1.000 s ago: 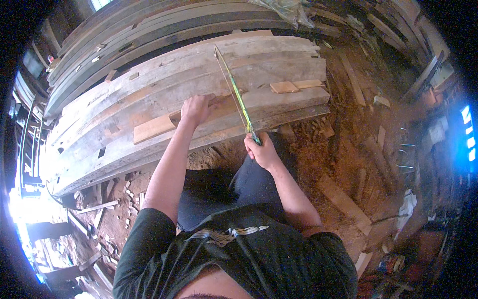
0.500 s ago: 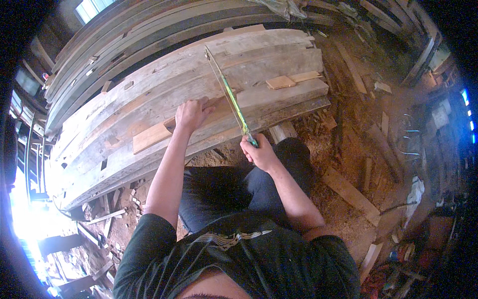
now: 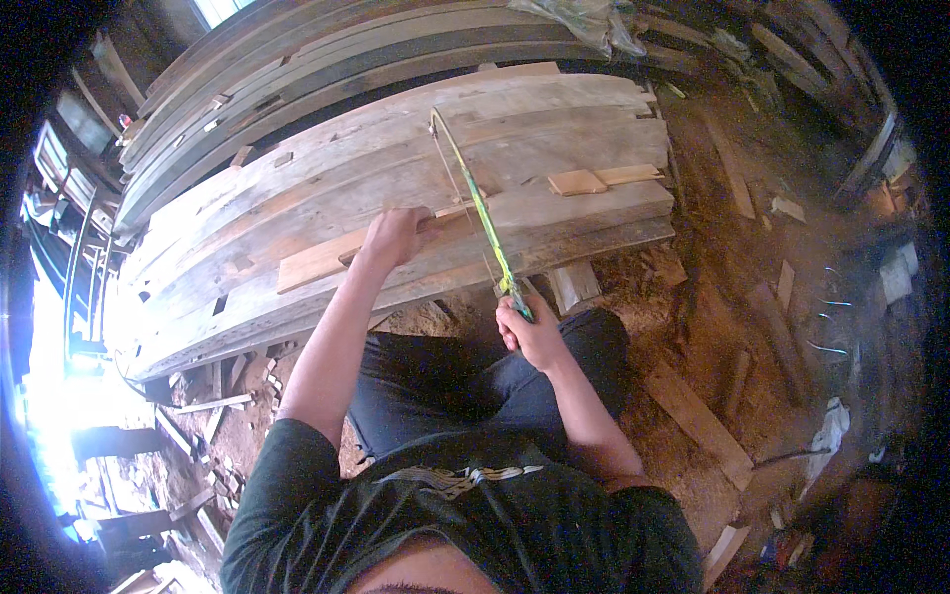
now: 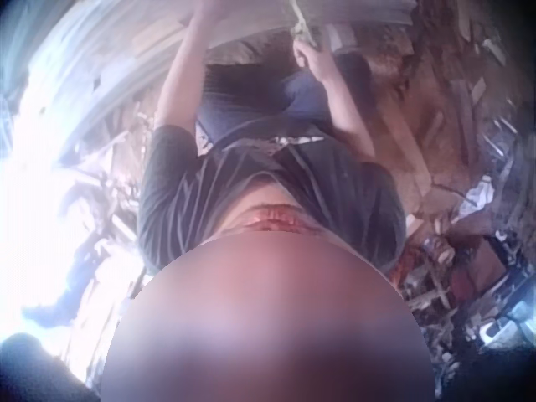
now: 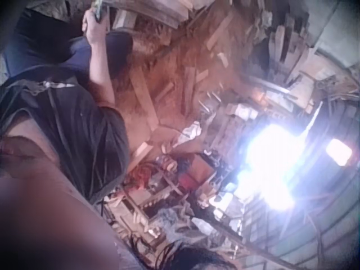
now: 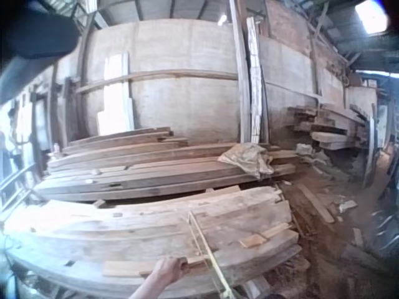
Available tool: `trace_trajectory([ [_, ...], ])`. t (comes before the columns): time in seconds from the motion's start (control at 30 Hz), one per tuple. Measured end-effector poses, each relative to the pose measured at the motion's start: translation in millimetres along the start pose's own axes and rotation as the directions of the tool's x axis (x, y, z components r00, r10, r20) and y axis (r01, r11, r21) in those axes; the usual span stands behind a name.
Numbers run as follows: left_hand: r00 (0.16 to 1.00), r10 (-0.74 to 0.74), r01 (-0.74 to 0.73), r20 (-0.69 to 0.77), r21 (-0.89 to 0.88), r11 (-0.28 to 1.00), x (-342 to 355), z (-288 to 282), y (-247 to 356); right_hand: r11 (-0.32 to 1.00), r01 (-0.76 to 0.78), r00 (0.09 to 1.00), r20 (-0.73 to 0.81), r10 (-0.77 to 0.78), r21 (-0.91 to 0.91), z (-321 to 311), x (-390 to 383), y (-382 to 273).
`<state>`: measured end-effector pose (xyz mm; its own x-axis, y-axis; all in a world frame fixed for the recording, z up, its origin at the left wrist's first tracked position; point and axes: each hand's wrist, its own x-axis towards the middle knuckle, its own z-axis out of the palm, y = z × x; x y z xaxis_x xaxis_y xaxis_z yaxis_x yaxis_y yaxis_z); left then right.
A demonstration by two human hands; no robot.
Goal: The person uses a hand saw to cut small rectangular wooden blocks on a workbench. They repeatedly position the wood, saw through it, and separate the cut pieces.
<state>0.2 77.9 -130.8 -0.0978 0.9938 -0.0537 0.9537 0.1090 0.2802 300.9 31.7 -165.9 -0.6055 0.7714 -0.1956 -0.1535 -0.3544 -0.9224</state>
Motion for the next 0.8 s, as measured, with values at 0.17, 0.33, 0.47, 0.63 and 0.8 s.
trace_trajectory([
  [0.17,0.995,0.055,-0.058,0.079,0.030,0.998,15,6,4,0.999,0.033,0.999,0.042,-0.031,-0.029,1,-5,-5],
  [0.33,0.995,0.034,-0.033,0.089,-0.004,0.999,18,8,5,0.999,0.010,0.999,-0.041,-0.008,0.047,8,-6,-4],
  [0.47,0.994,0.043,-0.044,0.100,0.006,0.999,20,7,4,1.000,0.023,0.996,-0.089,-0.022,0.014,8,1,-3],
  [0.63,0.992,0.050,-0.050,0.117,-0.009,0.999,25,2,2,0.999,0.031,0.996,-0.080,-0.028,0.043,12,13,-18],
  [0.8,0.993,0.042,-0.040,0.107,-0.021,0.999,25,3,4,0.998,0.005,0.999,-0.049,-0.007,-0.055,10,28,-39],
])
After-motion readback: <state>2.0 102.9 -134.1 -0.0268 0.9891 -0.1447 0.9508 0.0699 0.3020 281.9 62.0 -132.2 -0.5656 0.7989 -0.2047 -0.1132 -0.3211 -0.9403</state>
